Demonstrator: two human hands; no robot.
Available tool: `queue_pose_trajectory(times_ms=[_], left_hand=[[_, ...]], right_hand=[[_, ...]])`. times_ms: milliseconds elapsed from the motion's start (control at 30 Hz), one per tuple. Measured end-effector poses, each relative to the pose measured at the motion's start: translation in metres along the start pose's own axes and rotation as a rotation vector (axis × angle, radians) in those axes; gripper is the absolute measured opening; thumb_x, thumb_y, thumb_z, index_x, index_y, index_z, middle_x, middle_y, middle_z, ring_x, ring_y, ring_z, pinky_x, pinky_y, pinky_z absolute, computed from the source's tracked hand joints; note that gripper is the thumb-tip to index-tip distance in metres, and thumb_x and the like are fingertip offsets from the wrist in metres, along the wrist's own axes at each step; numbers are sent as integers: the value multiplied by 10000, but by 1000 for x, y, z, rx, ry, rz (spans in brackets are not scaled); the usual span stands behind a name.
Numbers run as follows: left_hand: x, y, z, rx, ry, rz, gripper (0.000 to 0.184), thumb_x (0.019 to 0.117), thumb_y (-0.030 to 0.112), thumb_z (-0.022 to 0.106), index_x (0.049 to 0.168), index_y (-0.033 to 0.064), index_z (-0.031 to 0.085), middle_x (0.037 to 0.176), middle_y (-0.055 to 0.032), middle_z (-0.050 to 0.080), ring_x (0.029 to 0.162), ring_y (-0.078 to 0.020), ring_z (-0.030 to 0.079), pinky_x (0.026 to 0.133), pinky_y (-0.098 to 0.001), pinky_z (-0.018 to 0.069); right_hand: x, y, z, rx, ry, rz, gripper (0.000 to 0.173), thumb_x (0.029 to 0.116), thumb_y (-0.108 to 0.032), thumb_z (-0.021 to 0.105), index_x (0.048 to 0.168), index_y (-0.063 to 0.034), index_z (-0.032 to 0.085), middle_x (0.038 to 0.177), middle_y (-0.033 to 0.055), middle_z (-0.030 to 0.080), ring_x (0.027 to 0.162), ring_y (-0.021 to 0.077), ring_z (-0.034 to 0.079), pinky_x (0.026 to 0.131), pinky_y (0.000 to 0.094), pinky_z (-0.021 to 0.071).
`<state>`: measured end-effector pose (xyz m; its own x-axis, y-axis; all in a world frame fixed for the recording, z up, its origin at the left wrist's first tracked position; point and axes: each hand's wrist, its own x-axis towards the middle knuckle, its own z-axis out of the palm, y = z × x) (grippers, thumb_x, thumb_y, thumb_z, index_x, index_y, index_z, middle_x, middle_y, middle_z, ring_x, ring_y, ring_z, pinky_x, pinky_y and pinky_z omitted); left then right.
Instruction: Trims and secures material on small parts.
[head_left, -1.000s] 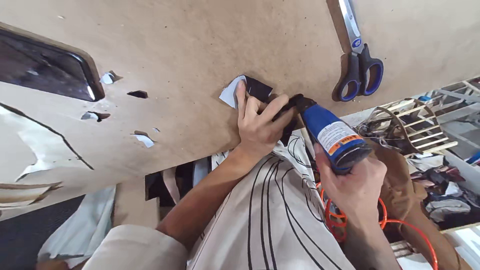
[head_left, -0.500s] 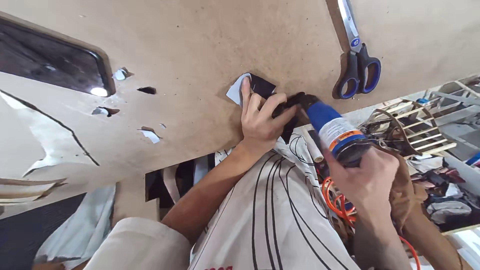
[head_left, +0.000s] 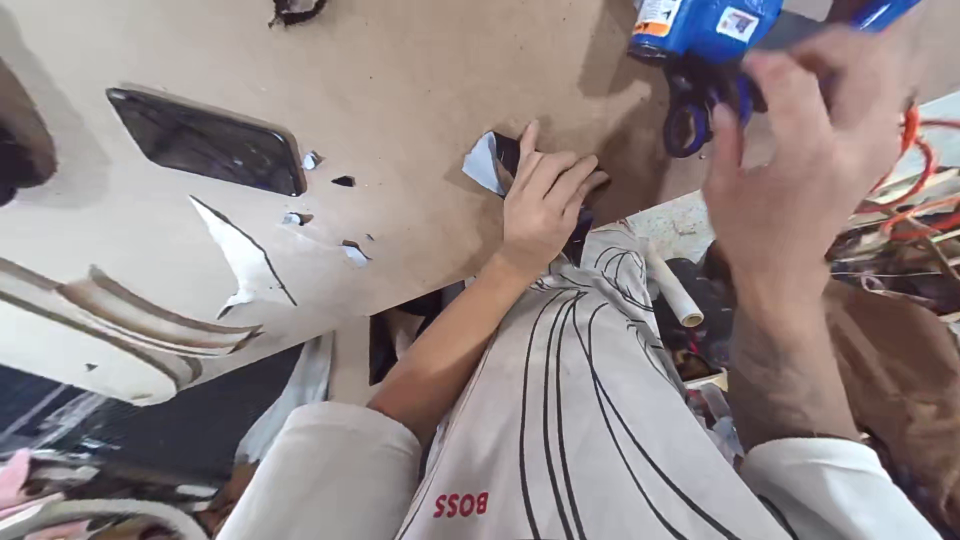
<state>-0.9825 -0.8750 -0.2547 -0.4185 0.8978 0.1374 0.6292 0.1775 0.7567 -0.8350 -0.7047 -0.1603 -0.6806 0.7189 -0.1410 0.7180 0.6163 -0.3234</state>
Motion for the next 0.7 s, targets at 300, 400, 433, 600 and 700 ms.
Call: queue_pose_trajectory(times_ms=[300, 400, 433, 600, 700], left_hand=[[0, -5, -6, 33, -59, 15, 132, 992, 94, 670, 1067, 9, 738, 1096, -141, 718, 1180, -291, 661, 1199, -535, 379], [-2, -10, -13, 39, -146, 78, 269, 962, 209, 726, 1152, 18, 720, 1109, -140, 701, 1123, -278, 663, 1211, -569, 332], [-3, -13, -15, 53, -175, 112, 280, 956, 218, 739, 1157, 24, 721, 1100, -134, 704, 1102, -276, 669, 1204, -568, 339], [8, -26, -47, 71, -269, 191, 173, 978, 134, 693, 1114, 80, 786, 1091, -114, 744, 1096, -286, 686, 1203, -603, 310], [14, -30, -67, 139, -286, 170, 164, 998, 246, 692, 1077, 162, 809, 1096, -60, 750, 1134, -257, 671, 1224, -630, 245]], right_hand=[[-29, -37, 46, 228, -81, 135, 278, 994, -228, 648, 1191, -36, 695, 979, 145, 695, 806, 275, 692, 662, 432, 581], [-18, -17, 26, 45, 6, 217, 436, 1030, -337, 589, 1328, -19, 619, 1305, 236, 587, 1201, 406, 575, 959, 519, 518], [-16, -8, 26, 18, 13, 218, 465, 1037, -366, 586, 1353, -25, 598, 1330, 238, 549, 1208, 410, 558, 954, 515, 520], [0, -2, 23, 73, -39, 207, 285, 934, -240, 710, 1074, 7, 682, 1278, 272, 507, 1072, 384, 600, 851, 464, 556], [14, -1, -9, 97, -319, 242, 391, 838, -321, 759, 1018, 23, 723, 1340, 286, 500, 1100, 397, 614, 866, 540, 562]])
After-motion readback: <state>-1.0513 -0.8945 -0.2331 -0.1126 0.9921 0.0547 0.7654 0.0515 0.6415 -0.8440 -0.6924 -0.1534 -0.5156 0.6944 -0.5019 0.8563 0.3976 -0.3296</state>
